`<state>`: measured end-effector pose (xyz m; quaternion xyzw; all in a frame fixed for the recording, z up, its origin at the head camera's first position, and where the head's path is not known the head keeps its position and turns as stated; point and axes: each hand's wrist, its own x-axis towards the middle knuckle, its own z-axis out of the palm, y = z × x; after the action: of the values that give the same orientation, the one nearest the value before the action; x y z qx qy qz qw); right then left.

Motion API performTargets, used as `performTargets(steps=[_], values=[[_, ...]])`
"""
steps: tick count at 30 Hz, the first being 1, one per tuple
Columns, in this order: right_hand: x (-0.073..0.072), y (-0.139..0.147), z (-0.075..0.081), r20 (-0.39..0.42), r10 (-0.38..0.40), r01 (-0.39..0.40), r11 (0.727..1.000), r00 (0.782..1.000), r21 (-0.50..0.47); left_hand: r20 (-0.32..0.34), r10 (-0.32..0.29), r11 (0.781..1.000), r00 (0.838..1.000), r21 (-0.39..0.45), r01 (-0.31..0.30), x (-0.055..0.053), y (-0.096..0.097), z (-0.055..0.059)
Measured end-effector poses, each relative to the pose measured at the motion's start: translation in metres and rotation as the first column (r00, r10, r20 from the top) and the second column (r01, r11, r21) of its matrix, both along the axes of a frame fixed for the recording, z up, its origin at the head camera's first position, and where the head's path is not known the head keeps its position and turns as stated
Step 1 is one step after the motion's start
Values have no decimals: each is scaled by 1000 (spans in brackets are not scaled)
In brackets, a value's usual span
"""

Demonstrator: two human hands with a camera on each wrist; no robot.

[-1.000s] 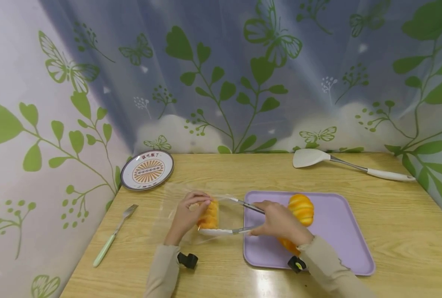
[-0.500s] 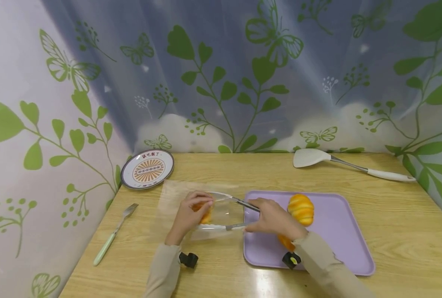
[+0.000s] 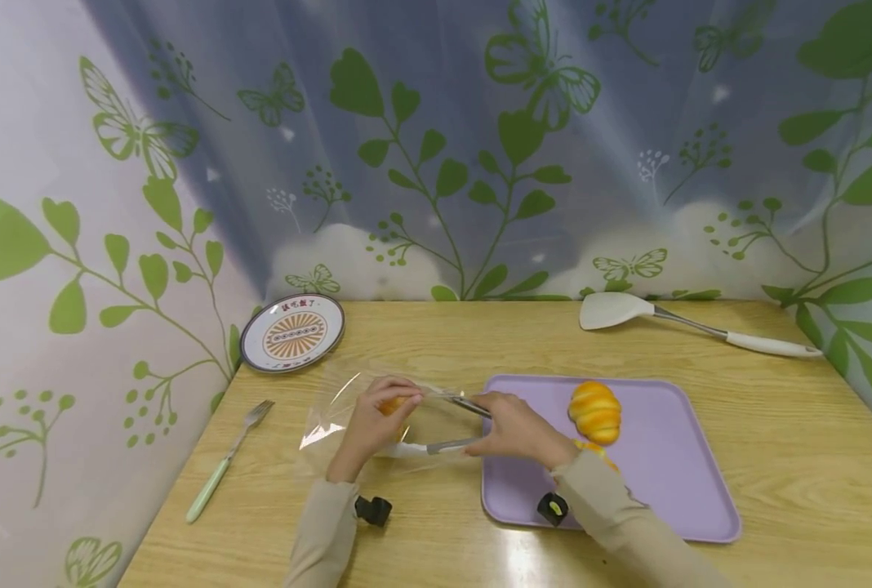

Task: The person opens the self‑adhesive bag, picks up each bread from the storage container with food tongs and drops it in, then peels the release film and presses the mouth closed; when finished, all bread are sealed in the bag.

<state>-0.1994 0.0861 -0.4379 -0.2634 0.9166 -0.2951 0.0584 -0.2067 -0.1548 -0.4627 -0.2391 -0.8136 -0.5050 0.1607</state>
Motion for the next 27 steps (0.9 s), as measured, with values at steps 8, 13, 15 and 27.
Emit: performTargets(steps=[8, 13, 15, 27], values=[[-2, -6, -2, 12, -12, 12, 1000, 1000, 0, -65, 1, 1000, 998, -19, -2, -1, -3, -1], [-6, -9, -4, -11, 11, -12, 999, 1000, -30, -73, -38, 999, 997, 0, 38, -1, -3, 4], [-8, -12, -6, -11, 29, -29, 999, 1000, -39, -77, -54, 999, 996, -2, 54, 0, -1, 6], [-11, -23, -8, 21, 81, -79, 994, 996, -70, -68, -38, 999, 997, -36, 36, 0, -1, 5]])
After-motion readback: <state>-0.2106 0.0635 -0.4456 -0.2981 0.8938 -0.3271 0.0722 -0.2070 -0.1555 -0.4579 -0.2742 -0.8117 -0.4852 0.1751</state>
